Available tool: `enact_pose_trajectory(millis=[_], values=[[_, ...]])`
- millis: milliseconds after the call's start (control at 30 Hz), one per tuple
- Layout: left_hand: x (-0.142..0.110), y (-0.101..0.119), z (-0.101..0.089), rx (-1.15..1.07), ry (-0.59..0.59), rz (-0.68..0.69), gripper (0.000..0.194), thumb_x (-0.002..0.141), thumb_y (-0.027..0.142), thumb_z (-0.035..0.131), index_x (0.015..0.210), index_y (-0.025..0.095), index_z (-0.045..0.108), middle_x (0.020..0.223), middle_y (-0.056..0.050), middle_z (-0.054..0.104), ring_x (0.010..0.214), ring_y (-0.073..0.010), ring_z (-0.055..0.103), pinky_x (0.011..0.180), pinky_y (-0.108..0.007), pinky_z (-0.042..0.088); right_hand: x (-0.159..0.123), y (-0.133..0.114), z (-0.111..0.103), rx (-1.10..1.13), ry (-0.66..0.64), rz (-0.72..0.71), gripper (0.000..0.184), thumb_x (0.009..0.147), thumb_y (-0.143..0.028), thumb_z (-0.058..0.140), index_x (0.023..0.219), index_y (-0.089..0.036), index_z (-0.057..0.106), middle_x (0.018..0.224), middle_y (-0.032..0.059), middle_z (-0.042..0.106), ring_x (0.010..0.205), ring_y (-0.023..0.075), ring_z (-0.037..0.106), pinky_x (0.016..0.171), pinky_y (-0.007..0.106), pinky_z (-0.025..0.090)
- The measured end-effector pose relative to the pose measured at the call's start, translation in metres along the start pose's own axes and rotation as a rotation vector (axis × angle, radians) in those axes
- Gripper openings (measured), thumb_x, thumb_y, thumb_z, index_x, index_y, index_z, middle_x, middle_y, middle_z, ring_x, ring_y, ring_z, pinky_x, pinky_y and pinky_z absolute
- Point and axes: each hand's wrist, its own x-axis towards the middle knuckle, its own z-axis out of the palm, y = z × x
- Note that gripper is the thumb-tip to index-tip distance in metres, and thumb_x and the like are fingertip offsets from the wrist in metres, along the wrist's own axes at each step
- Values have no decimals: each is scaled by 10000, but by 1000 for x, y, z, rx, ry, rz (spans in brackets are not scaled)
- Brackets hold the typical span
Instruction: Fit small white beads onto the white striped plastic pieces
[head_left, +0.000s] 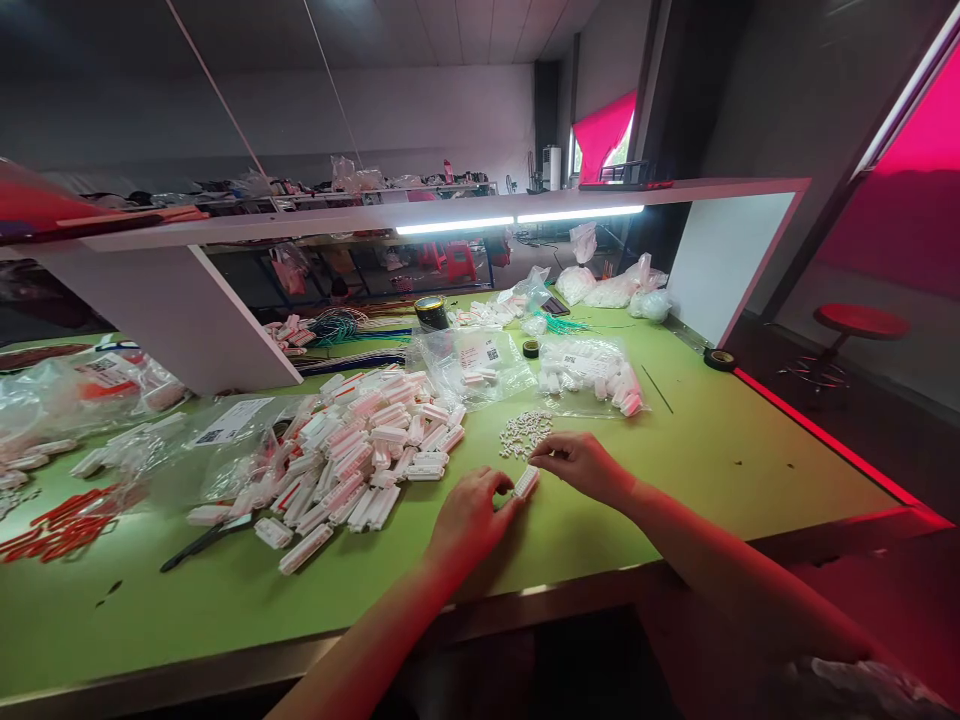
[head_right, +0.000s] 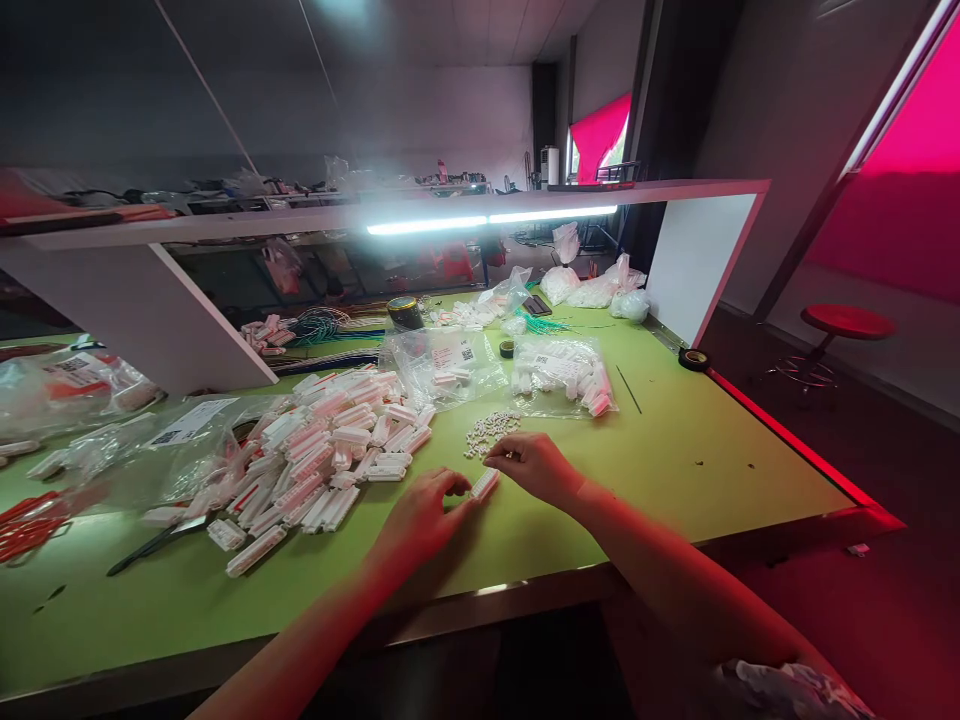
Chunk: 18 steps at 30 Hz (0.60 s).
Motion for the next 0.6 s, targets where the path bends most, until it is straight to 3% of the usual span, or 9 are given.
enact_pose_trajectory(millis=[100,167,200,267,367,467,600], values=[[-5,3,-6,26,-22,1,212,910,402,641,834,209,685,872,-65,710,862,-248,651,797,-373,511,0,-2,1,130,-36,118,216,848,-396,713,829,-185,752,660,-12,666,540,110,563,540,233,444],[-2,0,-9,36,29,93,161,925,297,588,988,209,707,1006,-81,722,977,-259,650,884,-400,521,1,-4,1,225,-39,182,229,813,-410,729,836,-182,741,670,-15,666,528,106,572,534,234,460],[1,-3,-10,42,48,163,247,913,210,555,1116,218,696,1122,-85,715,1079,-262,633,959,-415,510,2,-5,1,263,-34,204,241,793,-419,742,836,-182,736,671,-15,665,537,110,582,540,237,470],[9,-10,-9,56,1,307,512,855,76,513,1321,258,621,1344,-59,650,1272,-252,554,1092,-435,459,4,-6,0,317,-25,238,273,761,-443,764,837,-182,728,638,-21,648,548,120,593,551,245,486],[18,-20,-5,69,-99,420,499,839,63,537,1281,264,654,1376,-47,643,1339,-265,513,1129,-463,445,6,-4,-1,349,-12,262,318,750,-485,772,838,-185,716,626,-21,642,560,126,596,557,252,489],[15,-23,0,61,-49,339,306,895,129,553,1136,229,713,1227,-96,691,1159,-267,622,1031,-450,511,5,0,0,312,-10,239,338,783,-523,748,836,-191,711,696,-6,668,559,118,571,553,254,472],[1,-19,5,18,51,153,141,931,250,599,1006,204,708,1026,-92,680,959,-251,653,889,-407,538,0,3,6,101,-43,68,302,878,-488,694,813,-195,735,795,23,669,657,136,585,624,267,476]])
